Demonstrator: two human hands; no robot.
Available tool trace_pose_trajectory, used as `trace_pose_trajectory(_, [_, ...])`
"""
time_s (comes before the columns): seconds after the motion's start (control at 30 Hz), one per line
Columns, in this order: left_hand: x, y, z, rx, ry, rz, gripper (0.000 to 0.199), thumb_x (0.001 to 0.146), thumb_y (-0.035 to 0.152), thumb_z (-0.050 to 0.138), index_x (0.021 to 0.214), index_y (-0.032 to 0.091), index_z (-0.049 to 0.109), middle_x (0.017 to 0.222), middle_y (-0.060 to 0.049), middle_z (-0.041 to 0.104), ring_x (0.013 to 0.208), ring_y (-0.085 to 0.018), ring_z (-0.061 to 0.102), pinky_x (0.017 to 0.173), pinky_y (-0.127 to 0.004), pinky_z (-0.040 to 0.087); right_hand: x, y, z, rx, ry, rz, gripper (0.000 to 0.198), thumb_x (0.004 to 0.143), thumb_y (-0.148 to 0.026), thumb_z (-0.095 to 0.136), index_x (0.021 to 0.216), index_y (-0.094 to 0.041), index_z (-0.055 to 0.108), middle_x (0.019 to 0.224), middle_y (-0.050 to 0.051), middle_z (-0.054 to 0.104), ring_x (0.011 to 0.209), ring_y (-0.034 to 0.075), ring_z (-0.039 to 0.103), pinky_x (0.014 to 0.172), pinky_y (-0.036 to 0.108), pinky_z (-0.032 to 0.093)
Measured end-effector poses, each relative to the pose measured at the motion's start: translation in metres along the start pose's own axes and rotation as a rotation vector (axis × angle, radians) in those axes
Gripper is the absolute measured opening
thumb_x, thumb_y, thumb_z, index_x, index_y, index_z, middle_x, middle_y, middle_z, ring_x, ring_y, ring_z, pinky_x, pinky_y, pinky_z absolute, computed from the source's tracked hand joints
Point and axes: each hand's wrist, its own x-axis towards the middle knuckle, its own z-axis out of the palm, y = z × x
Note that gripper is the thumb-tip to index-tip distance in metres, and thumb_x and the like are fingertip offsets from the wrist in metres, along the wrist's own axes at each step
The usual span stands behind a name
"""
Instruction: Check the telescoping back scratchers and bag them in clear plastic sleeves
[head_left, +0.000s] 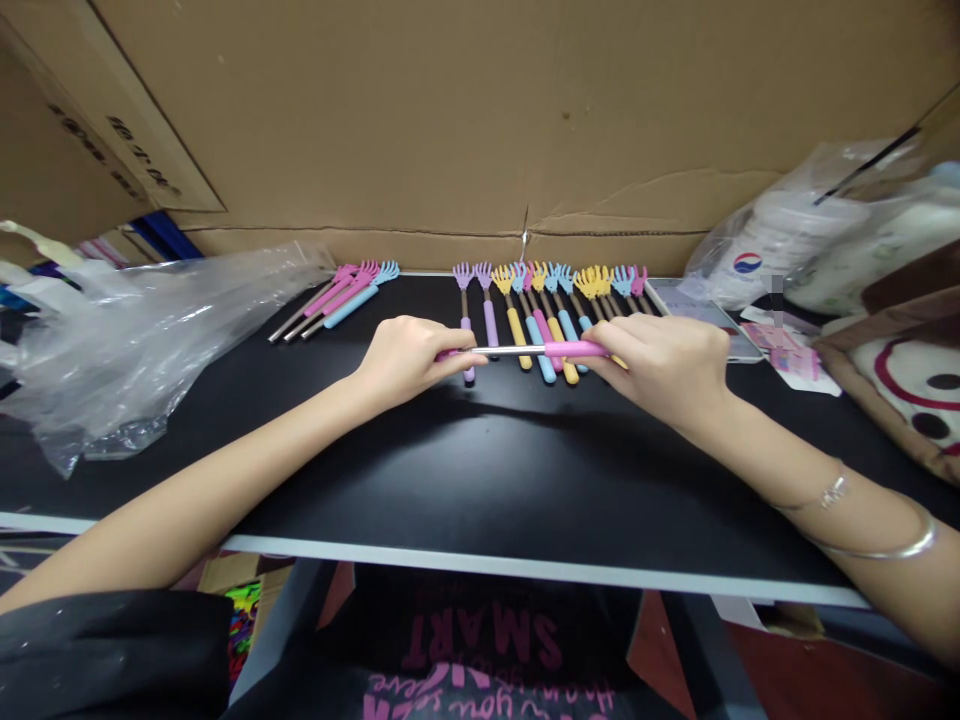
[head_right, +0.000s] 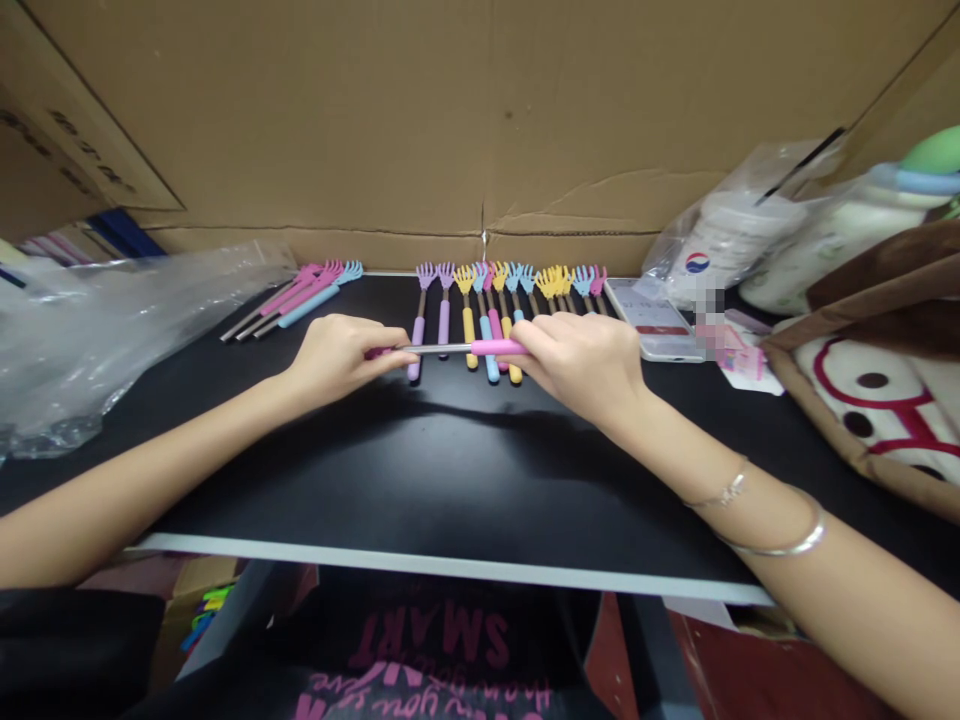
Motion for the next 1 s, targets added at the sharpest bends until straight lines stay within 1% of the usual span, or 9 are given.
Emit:
trace_pose_trajectory(0.13, [-0.001, 0.0025, -0.0012, 0.097, 0.072, 0.019, 0.055, 0.096, 0.061, 0.039, 0.075, 0.022, 0.072, 0.052, -0.001, 0.058, 0.05, -0.012, 0.053, 0.047, -0.023, 0.021, 0.0003, -0.002, 0.001, 0.04, -0.022, 0.022, 0.06, 0.096, -0.063, 0.031, 0.08, -0.02, 0.069, 0.064, 0.005, 0.068, 0.056, 0.015, 0.056, 0.05, 0.029, 0.021])
trace_pose_trajectory(0.3, [-0.0027, 0.0036, -0.0017, 0.178, 0.107, 0.084, 0.043, 0.098, 0.052, 0.04, 0.09, 0.025, 0.072, 0.057, 0.0, 0.063, 0.053, -0.013, 0.057, 0.048, -0.024, 0.021, -0.0008, -0.0024, 0.0035, 0.052, -0.033, 0.028, 0.052, 0.097, -0.058, 0.035, 0.081, -0.02, 0.067, 0.064, 0.004, 0.068, 0.057, 0.015, 0.058, 0.05, 0.028, 0.021])
trace_pose_trajectory(0.4, [-0.0033, 0.0033, -0.0013, 0.205, 0.114, 0.119, 0.041, 0.099, 0.049, 0.04, 0.09, 0.025, 0.072, 0.059, 0.0, 0.064, 0.054, -0.013, 0.059, 0.048, -0.025, 0.021, -0.002, -0.0013, 0.0053, 0.056, -0.036, 0.021, 0.047, 0.096, -0.055, 0.039, 0.08, -0.02, 0.066, 0.064, 0.003, 0.068, 0.055, 0.014, 0.057, 0.05, 0.028, 0.021])
trace_pose_trajectory(0.53, [-0.0038, 0.0035, -0.0007, 0.21, 0.14, 0.132, 0.04, 0.098, 0.048, 0.041, 0.089, 0.025, 0.073, 0.058, 0.0, 0.063, 0.053, -0.013, 0.058, 0.048, -0.024, 0.021, -0.0025, -0.0003, 0.0061, 0.054, -0.024, 0.008, 0.043, 0.095, -0.053, 0.042, 0.08, -0.02, 0.066, 0.061, 0.002, 0.067, 0.054, 0.014, 0.058, 0.048, 0.027, 0.02])
trace_pose_trajectory(0.73, [-0.0041, 0.0052, -0.0014, 0.214, 0.126, 0.14, 0.039, 0.098, 0.046, 0.042, 0.09, 0.025, 0.073, 0.058, 0.0, 0.063, 0.053, -0.013, 0.058, 0.048, -0.025, 0.021, -0.0018, -0.0007, 0.0038, 0.051, -0.049, 0.007, 0.043, 0.095, -0.053, 0.042, 0.081, -0.021, 0.066, 0.061, 0.002, 0.067, 0.055, 0.015, 0.057, 0.049, 0.028, 0.02])
trace_pose_trajectory(1.0, [-0.0038, 0.0056, -0.0008, 0.195, 0.127, 0.156, 0.039, 0.099, 0.045, 0.041, 0.09, 0.024, 0.073, 0.059, 0.0, 0.065, 0.053, -0.012, 0.058, 0.048, -0.024, 0.021, -0.0025, -0.0005, 0.0052, 0.033, -0.03, -0.017, 0.046, 0.096, -0.055, 0.041, 0.079, -0.02, 0.065, 0.06, 0.002, 0.066, 0.053, 0.014, 0.056, 0.048, 0.027, 0.018])
